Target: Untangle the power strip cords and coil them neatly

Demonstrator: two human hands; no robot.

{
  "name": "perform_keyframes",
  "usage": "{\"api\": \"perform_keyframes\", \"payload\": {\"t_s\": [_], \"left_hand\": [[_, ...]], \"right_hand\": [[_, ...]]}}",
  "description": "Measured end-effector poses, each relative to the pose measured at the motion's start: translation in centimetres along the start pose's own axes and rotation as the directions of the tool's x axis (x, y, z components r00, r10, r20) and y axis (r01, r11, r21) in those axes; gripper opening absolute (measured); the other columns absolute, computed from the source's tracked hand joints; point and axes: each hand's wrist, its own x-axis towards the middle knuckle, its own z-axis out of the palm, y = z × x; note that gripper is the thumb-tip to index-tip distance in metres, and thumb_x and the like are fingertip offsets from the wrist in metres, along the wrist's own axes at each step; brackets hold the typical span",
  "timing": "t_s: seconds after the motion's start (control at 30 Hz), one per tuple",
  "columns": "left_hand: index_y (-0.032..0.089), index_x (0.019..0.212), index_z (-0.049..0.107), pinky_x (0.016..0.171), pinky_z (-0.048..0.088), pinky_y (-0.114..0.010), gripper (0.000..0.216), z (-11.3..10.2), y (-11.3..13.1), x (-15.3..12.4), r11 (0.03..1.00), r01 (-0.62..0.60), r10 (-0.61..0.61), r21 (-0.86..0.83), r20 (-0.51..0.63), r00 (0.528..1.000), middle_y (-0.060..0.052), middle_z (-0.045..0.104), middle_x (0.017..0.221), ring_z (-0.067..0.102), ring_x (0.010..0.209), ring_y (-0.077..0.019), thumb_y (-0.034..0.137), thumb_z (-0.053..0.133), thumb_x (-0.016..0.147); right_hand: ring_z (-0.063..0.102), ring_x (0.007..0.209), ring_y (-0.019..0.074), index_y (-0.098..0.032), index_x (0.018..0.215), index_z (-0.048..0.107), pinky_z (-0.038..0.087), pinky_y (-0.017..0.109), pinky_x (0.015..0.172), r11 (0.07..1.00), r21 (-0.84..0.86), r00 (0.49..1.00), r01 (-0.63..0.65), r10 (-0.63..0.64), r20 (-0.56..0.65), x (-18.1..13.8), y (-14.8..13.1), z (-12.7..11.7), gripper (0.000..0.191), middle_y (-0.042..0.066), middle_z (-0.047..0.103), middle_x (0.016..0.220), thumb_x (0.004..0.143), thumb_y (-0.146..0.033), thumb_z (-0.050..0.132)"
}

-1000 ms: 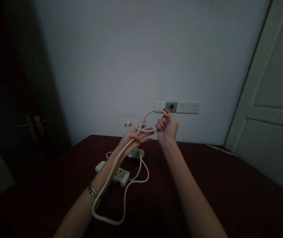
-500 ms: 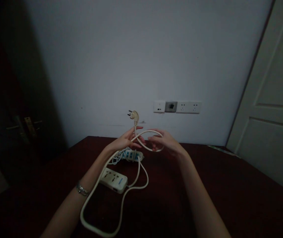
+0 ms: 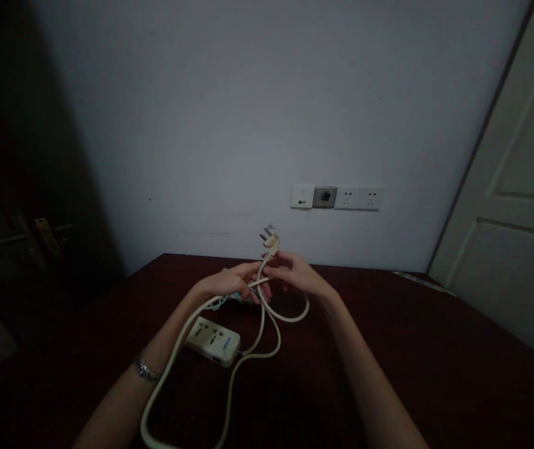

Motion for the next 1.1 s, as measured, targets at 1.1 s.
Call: {"api": "perform_keyframes", "payload": {"t_s": [1.1], "left_hand": [[0.008, 0.093, 0.064, 0.066, 0.051, -0.032, 0.041, 0.9, 0.5, 0.1, 0.956, 0.024, -0.077, -0.294, -0.172, 0.982, -0.008, 0.065, 0.077, 0.064, 0.067, -0.0170, 0.005, 0.055, 0.054]], "right_hand": [[0.061, 0.062, 0.0127, -0.015, 0.119, 0.056, 0.050, 0.024, 0.046, 0.984, 0.178, 0.999, 0.011, -0.002, -0.051, -0.8, 0.4, -2.7, 0.047, 0.011, 0.064, 0.097, 0.076, -0.033, 0.064]]}}
